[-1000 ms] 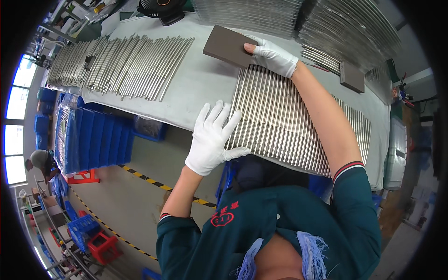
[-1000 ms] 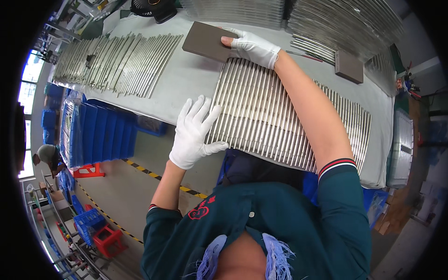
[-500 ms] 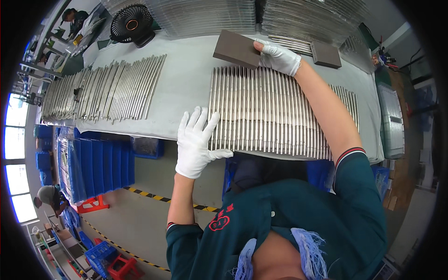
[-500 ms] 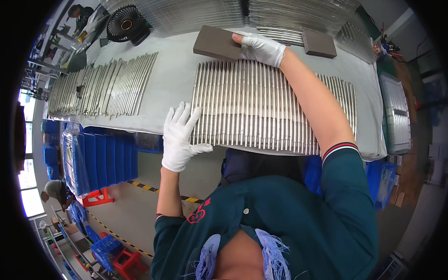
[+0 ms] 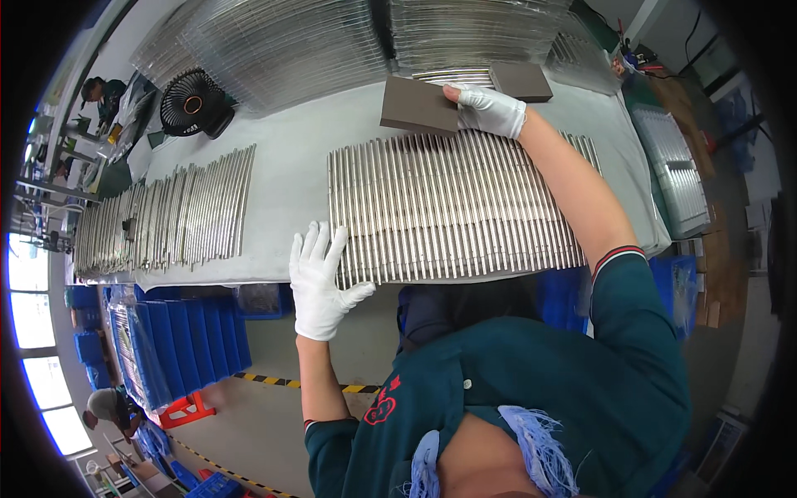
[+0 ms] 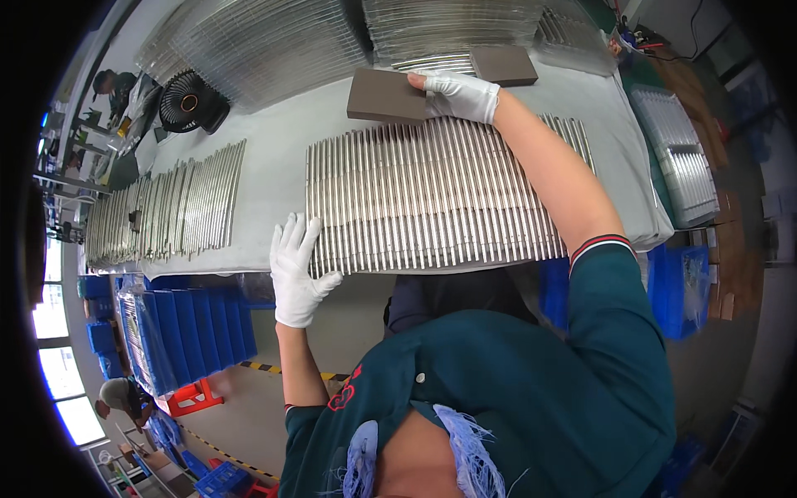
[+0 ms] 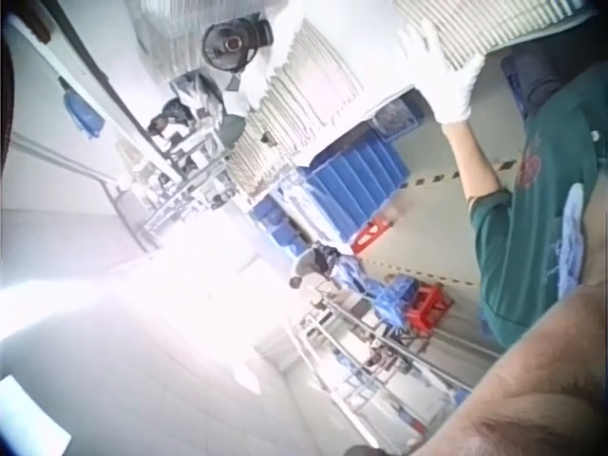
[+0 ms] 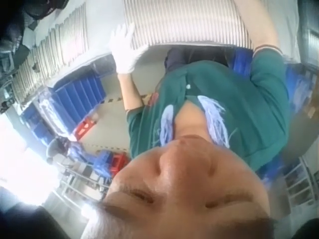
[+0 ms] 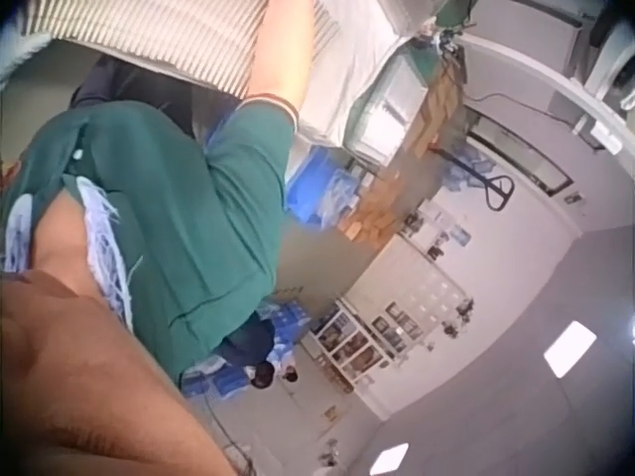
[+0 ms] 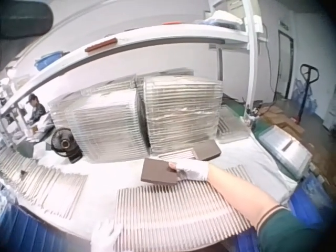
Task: The recorder is seen inspecting and aligning numerous thin metallic rods on a workbench in a manufacturing setting.
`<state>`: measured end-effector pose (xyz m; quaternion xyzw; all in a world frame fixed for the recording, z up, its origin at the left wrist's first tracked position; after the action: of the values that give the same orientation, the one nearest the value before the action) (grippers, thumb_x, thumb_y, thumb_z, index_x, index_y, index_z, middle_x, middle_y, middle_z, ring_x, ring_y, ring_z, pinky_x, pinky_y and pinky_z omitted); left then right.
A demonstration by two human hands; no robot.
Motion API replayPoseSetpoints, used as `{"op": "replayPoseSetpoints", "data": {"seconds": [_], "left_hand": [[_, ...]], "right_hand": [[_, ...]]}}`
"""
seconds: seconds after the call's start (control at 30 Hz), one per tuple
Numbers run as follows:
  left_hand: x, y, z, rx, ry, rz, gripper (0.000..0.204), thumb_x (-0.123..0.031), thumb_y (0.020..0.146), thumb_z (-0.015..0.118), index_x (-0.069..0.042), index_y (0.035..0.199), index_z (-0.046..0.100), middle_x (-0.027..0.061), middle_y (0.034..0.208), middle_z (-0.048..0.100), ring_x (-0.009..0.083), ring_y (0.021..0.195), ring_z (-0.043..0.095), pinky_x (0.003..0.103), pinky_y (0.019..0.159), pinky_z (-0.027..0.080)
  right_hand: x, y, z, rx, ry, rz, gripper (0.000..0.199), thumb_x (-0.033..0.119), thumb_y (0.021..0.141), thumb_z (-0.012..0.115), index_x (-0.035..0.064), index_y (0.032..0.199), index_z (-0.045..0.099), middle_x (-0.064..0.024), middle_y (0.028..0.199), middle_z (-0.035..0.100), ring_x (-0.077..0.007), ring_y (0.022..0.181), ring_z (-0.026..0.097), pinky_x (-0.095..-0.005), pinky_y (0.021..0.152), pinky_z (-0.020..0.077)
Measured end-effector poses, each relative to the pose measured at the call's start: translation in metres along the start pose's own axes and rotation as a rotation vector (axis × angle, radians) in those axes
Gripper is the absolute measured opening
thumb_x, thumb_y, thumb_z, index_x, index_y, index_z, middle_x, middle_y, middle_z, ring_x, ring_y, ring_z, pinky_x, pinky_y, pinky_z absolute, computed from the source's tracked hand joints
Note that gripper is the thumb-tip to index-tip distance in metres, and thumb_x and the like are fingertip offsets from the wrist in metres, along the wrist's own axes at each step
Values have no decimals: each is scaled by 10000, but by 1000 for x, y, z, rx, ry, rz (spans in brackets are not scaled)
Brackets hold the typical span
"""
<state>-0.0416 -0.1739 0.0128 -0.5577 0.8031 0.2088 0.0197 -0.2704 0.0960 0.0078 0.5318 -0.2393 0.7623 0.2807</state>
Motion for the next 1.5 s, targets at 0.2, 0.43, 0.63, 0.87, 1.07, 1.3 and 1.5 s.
{"op": "replayPoseSetpoints", "data": {"seconds": [0.2,0.43,0.63,0.87,1.07,1.3,1.5], "left_hand": [[2,-2,2,18,-11,19,986,-756,751,598,-49,1431,496,263,1411,499,443,1361,414,566,1169,234],[2,-2,2,16,3,-9,950,-763,791,552,-50,1418,515,248,1418,499,428,1375,408,566,1173,229],[3,-1,1,17,-30,-21,967,-788,794,515,-36,1402,525,257,1414,500,437,1374,405,573,1168,231],[1,-1,3,25,-36,-17,956,-782,818,489,-32,1410,517,243,1420,504,430,1381,402,573,1168,233],[4,-1,3,32,-58,-27,937,-776,848,456,-33,1415,512,242,1431,493,437,1384,394,576,1168,233],[-2,8,-5,34,-35,-57,625,-433,902,666,-20,1360,560,248,1380,541,443,1341,447,546,1142,302],[7,46,-6,9,-28,-263,551,-399,902,696,8,1268,626,228,1189,672,373,1116,628,425,909,516]], "right_hand": [[10,-13,-11,-77,-111,4,643,434,988,585,-17,1430,460,-130,1396,540,-236,1302,517,-411,1104,433],[5,-59,-51,-133,-210,26,617,468,975,595,57,1423,495,-60,1362,564,-168,1254,532,-355,1076,436],[17,-79,-66,-170,-186,-63,669,508,960,601,73,1452,474,-60,1367,565,-162,1241,531,-333,1034,439],[27,-127,-87,-304,-383,20,796,599,909,613,36,1454,473,-95,1401,555,-201,1304,502,-338,1128,356],[45,-151,-114,-402,-293,-105,669,492,945,635,59,1438,500,-75,1360,578,-169,1244,540,-321,1065,424],[32,-177,-120,-537,-438,-5,804,649,895,600,68,1443,499,-49,1355,581,-158,1224,545,-320,1057,417],[35,-178,-115,-564,-508,-81,753,617,918,596,68,1428,515,-53,1341,588,-154,1217,551,-330,1039,435]]}}
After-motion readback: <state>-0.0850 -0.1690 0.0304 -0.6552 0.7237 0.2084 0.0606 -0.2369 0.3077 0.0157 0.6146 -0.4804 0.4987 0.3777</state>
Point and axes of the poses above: each hand's wrist, its own y-axis towards the middle knuckle, its own z-axis out of the palm, x = y × z, the point moved 6 cm from there along y, towards the middle knuckle
